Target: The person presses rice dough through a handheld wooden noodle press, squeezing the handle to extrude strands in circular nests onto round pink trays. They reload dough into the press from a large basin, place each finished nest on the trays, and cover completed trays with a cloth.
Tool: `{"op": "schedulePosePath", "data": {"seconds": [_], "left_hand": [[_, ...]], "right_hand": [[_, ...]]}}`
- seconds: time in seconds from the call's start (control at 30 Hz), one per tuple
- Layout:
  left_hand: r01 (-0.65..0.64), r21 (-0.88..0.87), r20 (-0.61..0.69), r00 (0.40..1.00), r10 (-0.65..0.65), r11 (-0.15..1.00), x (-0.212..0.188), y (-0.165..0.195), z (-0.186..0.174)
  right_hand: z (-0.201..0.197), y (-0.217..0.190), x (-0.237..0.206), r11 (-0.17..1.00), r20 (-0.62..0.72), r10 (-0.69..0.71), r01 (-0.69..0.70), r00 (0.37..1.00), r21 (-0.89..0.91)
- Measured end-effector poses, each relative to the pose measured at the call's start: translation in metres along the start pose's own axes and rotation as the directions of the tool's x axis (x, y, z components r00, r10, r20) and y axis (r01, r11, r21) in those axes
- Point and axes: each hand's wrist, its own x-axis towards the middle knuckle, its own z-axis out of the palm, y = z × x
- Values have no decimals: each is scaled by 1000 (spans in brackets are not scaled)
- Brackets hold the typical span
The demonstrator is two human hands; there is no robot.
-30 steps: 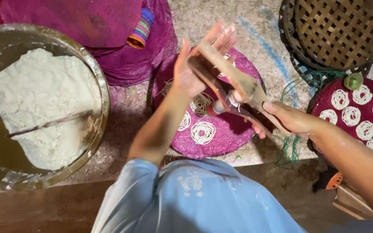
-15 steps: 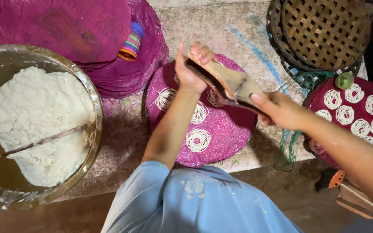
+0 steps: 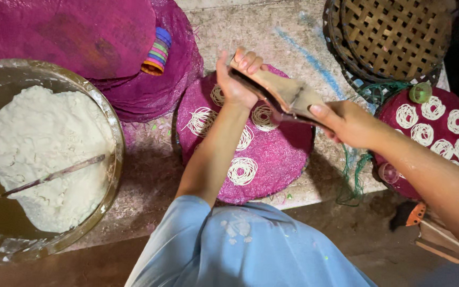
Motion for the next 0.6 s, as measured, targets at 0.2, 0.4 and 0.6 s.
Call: {"op": "schedulePosePath", "data": {"seconds": [0.2,0.4,0.6], "left_hand": [[106,79,-117,988,-97,991,19,5,18],[680,654,-623,732,-274,331,-8,12,-19],[653,754,-624,747,-229,74,-38,7,-51]], "right_hand": [[0,2,9,990,-113,-129,134,985,38],[0,18,9,982,-79,-131,140,988,125],[12,29,19,957,-174,-196,226,965,180]]}}
